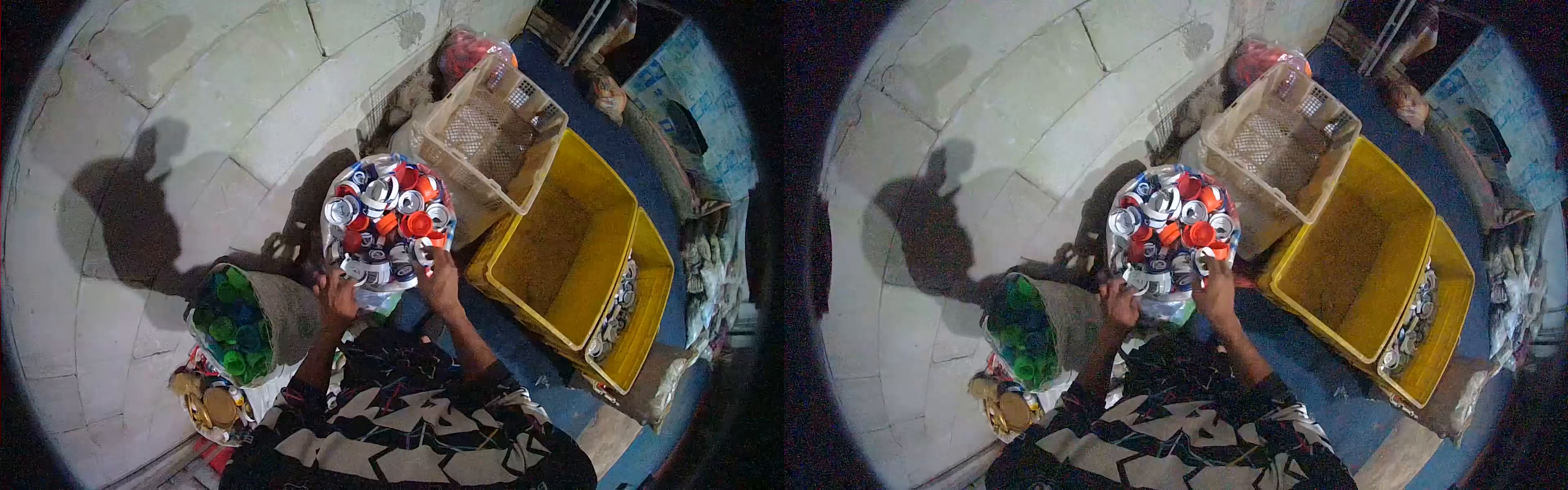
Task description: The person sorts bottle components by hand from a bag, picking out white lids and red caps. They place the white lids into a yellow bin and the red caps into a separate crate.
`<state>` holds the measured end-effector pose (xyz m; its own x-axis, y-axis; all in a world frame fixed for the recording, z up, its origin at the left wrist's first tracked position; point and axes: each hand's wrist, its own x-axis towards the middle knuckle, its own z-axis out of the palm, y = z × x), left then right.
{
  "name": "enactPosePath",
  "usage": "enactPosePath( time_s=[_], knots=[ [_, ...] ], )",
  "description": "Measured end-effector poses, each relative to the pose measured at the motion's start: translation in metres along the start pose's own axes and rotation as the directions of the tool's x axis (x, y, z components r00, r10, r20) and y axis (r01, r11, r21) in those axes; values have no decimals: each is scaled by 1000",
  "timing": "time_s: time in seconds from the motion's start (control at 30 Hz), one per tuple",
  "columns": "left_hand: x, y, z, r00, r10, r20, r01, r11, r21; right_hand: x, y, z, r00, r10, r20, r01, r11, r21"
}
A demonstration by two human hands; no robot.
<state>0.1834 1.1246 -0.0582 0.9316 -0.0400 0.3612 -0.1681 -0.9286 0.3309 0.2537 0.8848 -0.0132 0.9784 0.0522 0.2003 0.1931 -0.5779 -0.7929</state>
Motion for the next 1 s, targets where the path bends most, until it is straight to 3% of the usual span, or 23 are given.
enactPosePath(
  time_s=[0.03, 0.13, 0.23, 0.33, 0.43, 0.53, 0.63, 0.67, 0.73, 0.83, 0.93, 1.0],
  knots=[
    [-1, -5, 3, 996, 63, -68, -66, 997, -35, 2, 13, 5, 997, -54, -51, 48, 992, -115],
    [6, -10, -2, 994, 1, 108, 26, 967, -255, 9, 30, 11, 999, -17, 46, 28, 972, -235],
    [17, -5, -9, 998, -8, 55, 25, 945, -325, 12, 37, 24, 981, 168, 95, -133, 946, -296],
    [31, 2, -21, 982, -105, 154, 150, 938, -314, 14, 55, 38, 973, 198, 116, -160, 949, -271],
    [39, -1, -21, 991, -81, 104, 116, 906, -407, 23, 54, 34, 968, 191, 163, -168, 975, -148],
    [43, -3, -17, 991, -131, 33, 132, 893, -431, 43, 25, 15, 972, 212, 98, -219, 974, 61],
    [61, 16, -29, 962, -268, -47, 213, 850, -482, 60, 5, -7, 974, 224, 42, -227, 960, 166],
    [60, 10, -25, 963, -267, -37, 221, 861, -457, 61, 9, -5, 986, 143, -81, -136, 987, 88],
    [61, -2, -15, 964, -266, -21, 235, 883, -407, 61, 16, -11, 998, 48, -33, -47, 998, 32],
    [69, -7, -15, 998, -54, -33, 40, 946, -322, 50, 22, -15, 997, -79, -26, 78, 996, -33],
    [86, -9, -22, 988, 60, 141, -26, 973, -228, 38, 19, -18, 985, -171, 14, 171, 981, -91],
    [94, -11, -10, 988, 90, 127, -64, 979, -194, 30, 17, -19, 985, -169, 41, 172, 980, -100]
  ],
)
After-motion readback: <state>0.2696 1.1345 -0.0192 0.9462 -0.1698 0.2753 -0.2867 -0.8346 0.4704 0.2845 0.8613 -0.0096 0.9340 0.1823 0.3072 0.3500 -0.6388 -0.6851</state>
